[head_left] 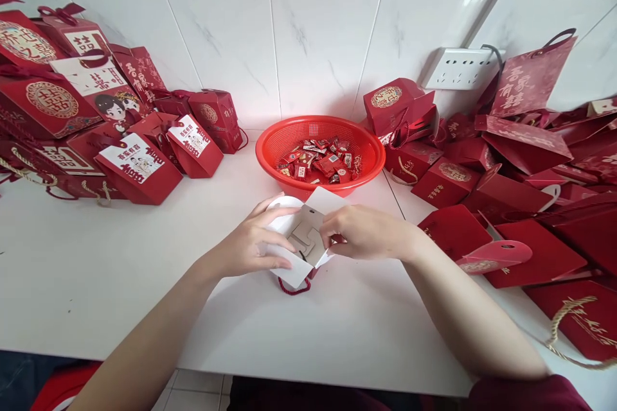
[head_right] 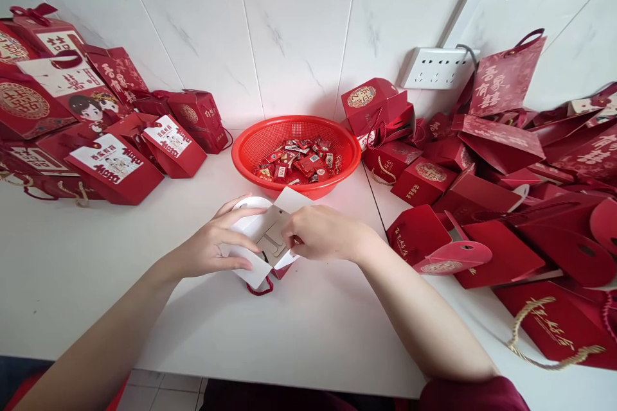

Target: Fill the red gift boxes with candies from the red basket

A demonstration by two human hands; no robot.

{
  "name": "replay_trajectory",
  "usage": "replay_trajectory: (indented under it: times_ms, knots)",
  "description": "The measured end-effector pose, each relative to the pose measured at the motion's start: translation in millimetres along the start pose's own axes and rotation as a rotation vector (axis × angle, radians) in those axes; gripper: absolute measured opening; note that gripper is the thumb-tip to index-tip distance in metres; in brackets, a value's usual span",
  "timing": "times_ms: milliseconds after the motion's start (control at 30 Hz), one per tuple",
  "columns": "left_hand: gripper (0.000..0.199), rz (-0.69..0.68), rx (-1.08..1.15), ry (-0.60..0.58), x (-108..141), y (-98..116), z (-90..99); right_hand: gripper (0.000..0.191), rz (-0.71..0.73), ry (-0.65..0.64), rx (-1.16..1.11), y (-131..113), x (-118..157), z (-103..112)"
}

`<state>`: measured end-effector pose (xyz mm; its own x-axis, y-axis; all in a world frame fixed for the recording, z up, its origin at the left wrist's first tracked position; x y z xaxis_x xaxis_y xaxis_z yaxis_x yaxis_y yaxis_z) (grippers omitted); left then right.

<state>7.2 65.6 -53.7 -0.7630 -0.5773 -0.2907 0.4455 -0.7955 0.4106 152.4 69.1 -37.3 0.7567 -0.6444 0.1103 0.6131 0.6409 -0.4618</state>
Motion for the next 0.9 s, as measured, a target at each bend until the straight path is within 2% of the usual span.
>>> replay_trajectory:
  times_ms: [100,300,367,467,600,700,767,833,900]
  knots:
    - [0.007,-0.013,-0.112,0.040,0,-6,-4.3,0.018,0.001,-0.007,-0.012,2,-1,-1]
    - [0.015,-0.175,-0.424,0.234,2,8,-6.5,0.021,-0.086,0.063,0.024,16,1,6]
    - [0.017,-0.208,-0.427,0.269,3,12,-7.0,0.025,-0.101,0.104,0.013,18,4,13]
    - [0.036,-0.226,-0.323,0.337,7,14,-2.1,0.023,-0.130,0.204,-0.007,21,12,30]
    - [0.041,-0.211,-0.206,0.522,14,12,13.4,0.019,-0.258,0.317,0.028,31,21,47]
    - [0.037,-0.056,-0.131,0.694,19,1,25.5,0.018,-0.435,0.380,0.065,45,25,51]
    - [0.033,0.175,-0.012,0.766,22,-16,29.4,0.017,-0.505,0.366,0.067,53,23,46]
    - [0.025,0.424,0.198,0.748,24,-37,23.8,0.015,-0.489,0.327,0.037,54,19,39]
    - [0.023,0.599,0.441,0.657,24,-50,11.5,0.012,-0.421,0.295,-0.035,51,14,34]
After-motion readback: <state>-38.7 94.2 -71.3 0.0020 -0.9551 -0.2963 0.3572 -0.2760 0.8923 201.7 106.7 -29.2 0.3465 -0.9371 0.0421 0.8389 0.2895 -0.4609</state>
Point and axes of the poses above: each hand's wrist, its own x-axis away from the middle knuckle, its own z-axis out of the back of the hand, y = z × x, the point moved 8 cm from there along -x, towards the middle knuckle, and after that the axes turned 6 degrees about -z, right-handed, at the moved point
